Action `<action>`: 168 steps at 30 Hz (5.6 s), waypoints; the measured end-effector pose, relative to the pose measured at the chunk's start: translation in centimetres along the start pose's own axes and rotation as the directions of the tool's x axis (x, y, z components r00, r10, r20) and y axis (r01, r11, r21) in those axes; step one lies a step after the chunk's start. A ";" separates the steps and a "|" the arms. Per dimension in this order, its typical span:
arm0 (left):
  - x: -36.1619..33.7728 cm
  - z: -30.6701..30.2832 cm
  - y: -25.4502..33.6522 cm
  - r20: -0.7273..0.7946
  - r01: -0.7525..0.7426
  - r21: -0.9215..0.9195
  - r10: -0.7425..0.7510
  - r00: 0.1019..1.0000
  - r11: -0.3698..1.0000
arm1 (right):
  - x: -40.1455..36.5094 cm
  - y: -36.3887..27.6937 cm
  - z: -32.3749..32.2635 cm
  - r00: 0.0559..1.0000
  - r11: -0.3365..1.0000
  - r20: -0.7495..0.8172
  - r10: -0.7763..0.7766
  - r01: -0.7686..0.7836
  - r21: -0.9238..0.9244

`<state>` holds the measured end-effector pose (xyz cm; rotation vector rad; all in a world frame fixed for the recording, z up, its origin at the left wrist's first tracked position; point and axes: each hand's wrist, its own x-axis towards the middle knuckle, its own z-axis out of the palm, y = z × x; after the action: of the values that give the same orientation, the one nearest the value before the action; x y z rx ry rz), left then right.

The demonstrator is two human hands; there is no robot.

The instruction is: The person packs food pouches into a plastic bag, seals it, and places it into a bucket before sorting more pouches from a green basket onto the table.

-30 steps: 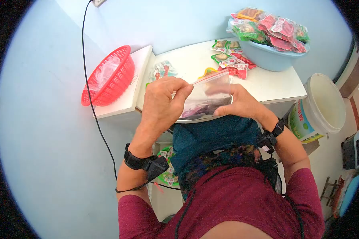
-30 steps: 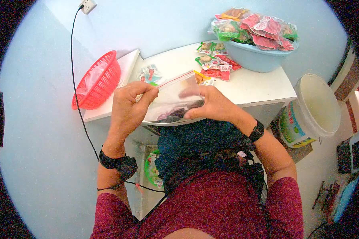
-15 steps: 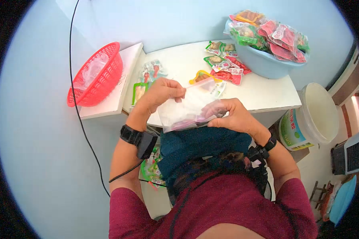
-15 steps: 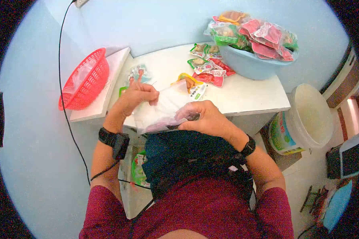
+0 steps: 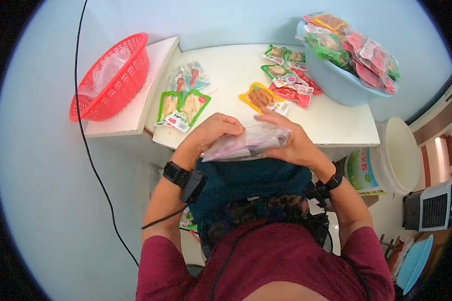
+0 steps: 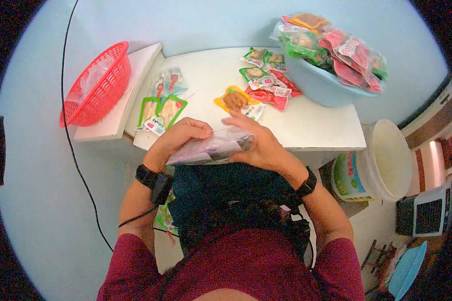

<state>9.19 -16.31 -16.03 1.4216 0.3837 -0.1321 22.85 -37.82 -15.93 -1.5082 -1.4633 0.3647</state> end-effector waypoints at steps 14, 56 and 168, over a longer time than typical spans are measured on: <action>-1.3 -1.5 -5.9 -0.285 -0.396 -0.655 0.275 0.918 0.643 | 1.3 2.0 2.4 0.956 0.888 -0.066 0.285 -0.237 0.395; 6.4 18.8 -0.1 0.380 -0.221 0.032 0.193 0.905 0.975 | -21.1 -5.6 -21.6 0.595 0.654 -0.296 0.747 -0.578 0.489; 11.0 18.7 -2.0 0.264 -0.731 0.517 0.729 0.631 0.446 | -9.0 -4.4 -22.3 0.790 0.615 -0.206 0.577 -0.587 -0.527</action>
<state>22.15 -33.43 -19.74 2.0972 -0.3671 0.5218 35.24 -55.97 -5.19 -2.4927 -1.0572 0.3009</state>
